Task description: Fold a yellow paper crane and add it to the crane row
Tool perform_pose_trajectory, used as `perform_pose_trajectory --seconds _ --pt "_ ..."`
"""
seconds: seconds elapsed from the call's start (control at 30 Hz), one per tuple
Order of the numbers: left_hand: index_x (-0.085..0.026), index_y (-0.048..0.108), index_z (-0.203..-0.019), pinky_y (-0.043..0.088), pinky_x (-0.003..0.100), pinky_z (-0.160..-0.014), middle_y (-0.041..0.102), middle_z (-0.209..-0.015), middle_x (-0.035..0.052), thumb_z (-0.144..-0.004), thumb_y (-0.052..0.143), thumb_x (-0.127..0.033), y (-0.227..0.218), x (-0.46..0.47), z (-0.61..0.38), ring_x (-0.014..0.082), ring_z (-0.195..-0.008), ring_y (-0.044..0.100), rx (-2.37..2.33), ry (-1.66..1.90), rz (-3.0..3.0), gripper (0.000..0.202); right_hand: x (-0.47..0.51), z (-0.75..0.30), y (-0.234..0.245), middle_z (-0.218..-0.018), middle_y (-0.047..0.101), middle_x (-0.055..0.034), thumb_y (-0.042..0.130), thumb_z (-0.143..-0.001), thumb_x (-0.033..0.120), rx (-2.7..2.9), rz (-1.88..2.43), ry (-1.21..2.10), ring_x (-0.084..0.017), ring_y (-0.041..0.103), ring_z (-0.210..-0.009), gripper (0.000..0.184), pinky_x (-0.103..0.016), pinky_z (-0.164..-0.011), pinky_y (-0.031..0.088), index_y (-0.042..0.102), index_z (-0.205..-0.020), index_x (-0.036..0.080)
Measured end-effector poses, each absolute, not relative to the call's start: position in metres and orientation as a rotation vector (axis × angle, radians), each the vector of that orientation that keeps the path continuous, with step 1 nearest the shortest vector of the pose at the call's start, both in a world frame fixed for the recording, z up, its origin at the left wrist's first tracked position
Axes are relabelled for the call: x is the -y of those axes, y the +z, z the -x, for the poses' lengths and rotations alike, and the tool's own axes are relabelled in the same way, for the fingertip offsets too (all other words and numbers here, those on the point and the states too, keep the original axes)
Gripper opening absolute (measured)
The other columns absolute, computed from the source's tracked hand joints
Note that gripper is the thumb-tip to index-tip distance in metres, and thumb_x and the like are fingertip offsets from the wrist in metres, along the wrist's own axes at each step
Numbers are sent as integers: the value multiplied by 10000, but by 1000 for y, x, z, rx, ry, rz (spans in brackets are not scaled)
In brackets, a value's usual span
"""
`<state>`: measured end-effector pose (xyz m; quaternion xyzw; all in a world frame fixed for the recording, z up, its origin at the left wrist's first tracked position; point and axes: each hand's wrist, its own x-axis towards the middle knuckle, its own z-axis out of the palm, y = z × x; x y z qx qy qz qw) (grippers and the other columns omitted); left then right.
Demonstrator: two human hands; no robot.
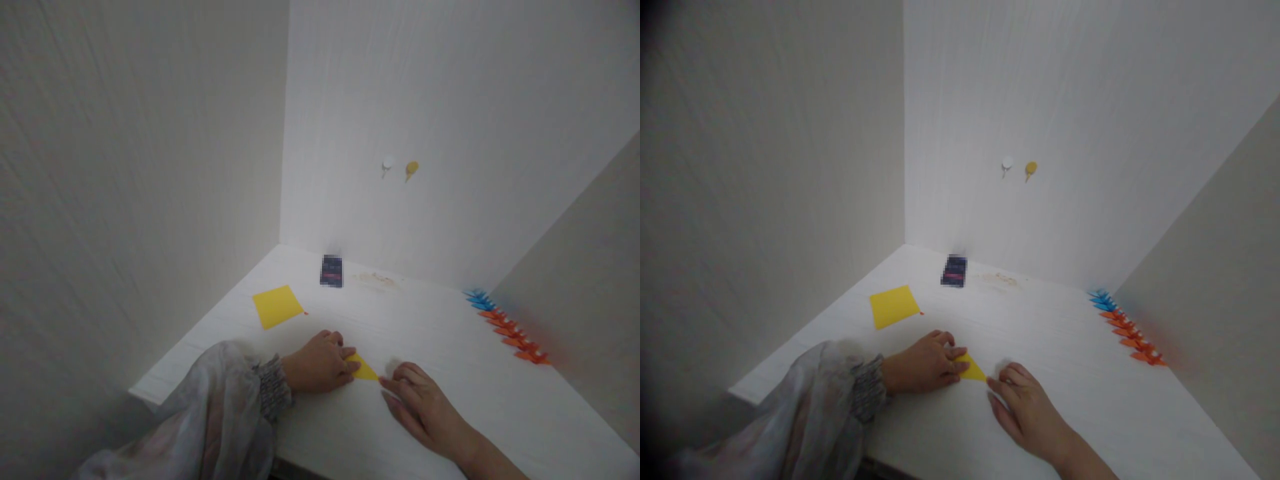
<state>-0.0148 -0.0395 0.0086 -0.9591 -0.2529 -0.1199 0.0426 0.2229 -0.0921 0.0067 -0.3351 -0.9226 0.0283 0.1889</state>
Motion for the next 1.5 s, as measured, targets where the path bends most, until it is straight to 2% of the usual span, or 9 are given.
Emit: perform_pose_trajectory --seconds 0.07,0.17,0.3,0.5,0.7,0.97,1.07,1.2,1.5 --pt "-268 558 -976 348 330 -753 571 -1048 11 -803 397 -367 9 38 15 195 -910 457 752 -398 2984 256 85 -217 4 -741 537 -67 395 -810 162 2499 942 113 -173 495 -745 167 -325 -671 432 542 -888 169" --pt "-246 597 -899 344 304 -764 607 -964 5 -799 423 -313 9 33 15 162 -841 486 756 -502 3114 212 70 -198 2 -735 545 -58 396 -818 196 2380 1095 163 -175 499 -740 148 -323 -669 423 543 -822 184" --pt "-212 626 -782 345 256 -780 640 -824 -20 -786 439 -197 5 23 14 100 -706 525 848 -687 3324 188 52 -171 -3 -742 555 -46 545 -722 272 2344 1344 249 -185 510 -718 104 -306 -630 417 536 -768 179" --pt "-189 639 -817 383 264 -742 613 -811 16 -686 550 -225 0 15 12 148 -813 512 1612 -971 3062 163 45 -159 -8 -708 561 -40 606 -649 270 2292 1585 290 -171 509 -644 141 -265 -557 379 521 -704 171" --pt "-158 635 -732 377 306 -762 567 -815 53 -613 618 -391 0 15 5 187 -837 481 1615 -804 3055 262 52 -154 -6 -692 572 -51 548 -699 233 2312 1596 269 -186 516 -667 82 -280 -591 375 534 -657 164" --pt "-142 595 -768 363 326 -785 541 -867 69 -573 663 -354 -5 15 2 209 -882 454 1560 -689 3110 296 50 -153 -9 -675 571 -50 537 -708 302 2258 1577 306 -174 511 -628 144 -261 -546 369 539 -672 163" --pt "-137 553 -791 382 296 -729 529 -848 48 -564 666 -299 -6 15 3 174 -822 461 1682 -876 3143 300 52 -153 -11 -686 562 -43 494 -739 331 2236 1493 304 -172 506 -639 178 -262 -556 369 539 -690 166" --pt "-144 483 -842 375 215 -562 501 -697 -19 -628 612 -235 -11 12 4 86 -616 447 1800 -1318 3372 266 54 -154 -13 -635 544 -26 420 -779 331 2154 1447 443 -148 483 -579 220 -244 -515 360 541 -687 172" --pt "-144 479 -899 335 173 -496 497 -632 -40 -625 640 -254 0 16 -1 44 -521 441 1671 -2168 3455 336 54 -154 -7 -661 591 -10 459 -762 342 1849 1328 972 -139 526 -610 205 -228 -535 395 555 -742 162"
